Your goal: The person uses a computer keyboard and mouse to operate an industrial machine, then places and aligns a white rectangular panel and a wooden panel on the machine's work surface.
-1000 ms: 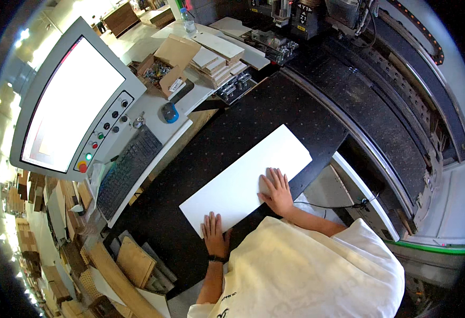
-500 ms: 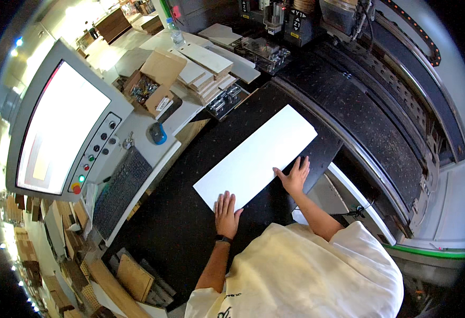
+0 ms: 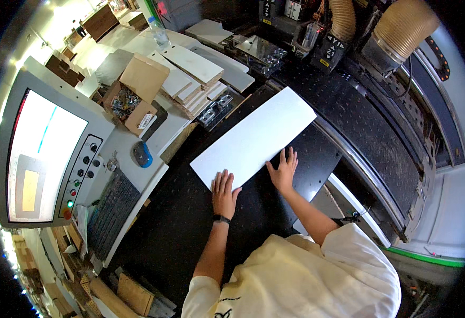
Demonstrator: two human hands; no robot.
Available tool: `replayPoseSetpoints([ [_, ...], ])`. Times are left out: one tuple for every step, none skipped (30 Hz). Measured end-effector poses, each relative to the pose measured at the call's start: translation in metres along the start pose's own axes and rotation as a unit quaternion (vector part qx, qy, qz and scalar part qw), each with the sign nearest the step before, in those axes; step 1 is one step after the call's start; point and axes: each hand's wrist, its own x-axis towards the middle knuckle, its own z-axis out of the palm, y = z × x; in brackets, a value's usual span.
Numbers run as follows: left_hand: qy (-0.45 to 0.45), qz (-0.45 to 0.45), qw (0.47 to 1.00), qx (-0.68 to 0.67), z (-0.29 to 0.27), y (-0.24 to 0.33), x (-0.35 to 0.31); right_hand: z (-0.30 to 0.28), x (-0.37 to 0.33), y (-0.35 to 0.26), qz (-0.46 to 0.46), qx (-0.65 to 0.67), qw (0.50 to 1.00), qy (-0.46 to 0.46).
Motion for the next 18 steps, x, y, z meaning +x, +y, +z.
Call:
replayPoseSetpoints([
  [0.001,0.000,1.000,0.001,0.004,-0.005,0.013,0.003,0.010,-0.009,0.000,0.000,1.000,-0.003],
  [0.024,0.018,0.999,0.016,0.009,-0.010,0.028,0.005,0.020,-0.018,0.001,0.005,1.000,-0.006],
  [0.032,0.025,0.999,0.008,0.013,-0.011,0.043,0.012,0.029,-0.022,-0.009,0.011,1.000,0.013],
  [0.038,0.026,0.999,0.007,0.015,-0.010,0.058,0.018,0.038,-0.027,0.001,0.014,1.000,0.015],
  [0.044,0.028,0.999,0.005,0.017,-0.009,0.072,0.024,0.045,-0.033,0.010,0.016,1.000,0.017],
  [0.053,0.024,0.998,0.000,0.022,-0.010,0.085,0.031,0.052,-0.037,-0.004,0.023,0.999,0.021],
  [0.062,0.020,0.998,-0.005,0.027,-0.011,0.097,0.037,0.060,-0.040,-0.008,0.028,0.999,0.031],
  [0.071,0.016,0.997,-0.010,0.031,-0.011,0.107,0.043,0.069,-0.044,-0.012,0.033,0.999,0.041],
  [0.070,0.012,0.997,-0.017,0.034,-0.010,0.116,0.048,0.079,-0.046,-0.016,0.037,0.998,0.049],
  [0.069,0.008,0.997,-0.025,0.038,-0.009,0.123,0.052,0.090,-0.047,-0.002,0.047,0.998,0.050],
  [0.068,0.004,0.997,-0.032,0.042,-0.007,0.130,0.054,0.102,-0.047,-0.007,0.041,0.998,0.055],
  [0.089,0.010,0.996,0.001,0.048,-0.002,0.135,0.057,0.111,-0.044,-0.010,0.034,0.998,0.060],
  [0.106,0.017,0.994,0.010,0.052,0.000,0.138,0.059,0.118,-0.041,-0.014,0.027,0.997,0.064],
  [0.110,0.013,0.994,0.011,0.056,0.004,0.142,0.060,0.124,-0.037,-0.022,0.022,0.997,0.069],
  [0.114,0.009,0.993,0.009,0.060,0.010,0.147,0.060,0.129,-0.034,-0.016,0.018,0.997,0.069],
  [0.109,0.008,0.994,0.013,0.062,0.014,0.152,0.059,0.134,-0.030,-0.010,0.015,0.997,0.069],
  [0.105,0.007,0.994,0.018,0.064,0.017,0.157,0.060,0.139,-0.027,-0.004,0.012,0.998,0.069],
  [0.101,0.007,0.995,0.020,0.068,0.021,0.161,0.057,0.144,-0.023,-0.008,0.015,0.997,0.074],
])
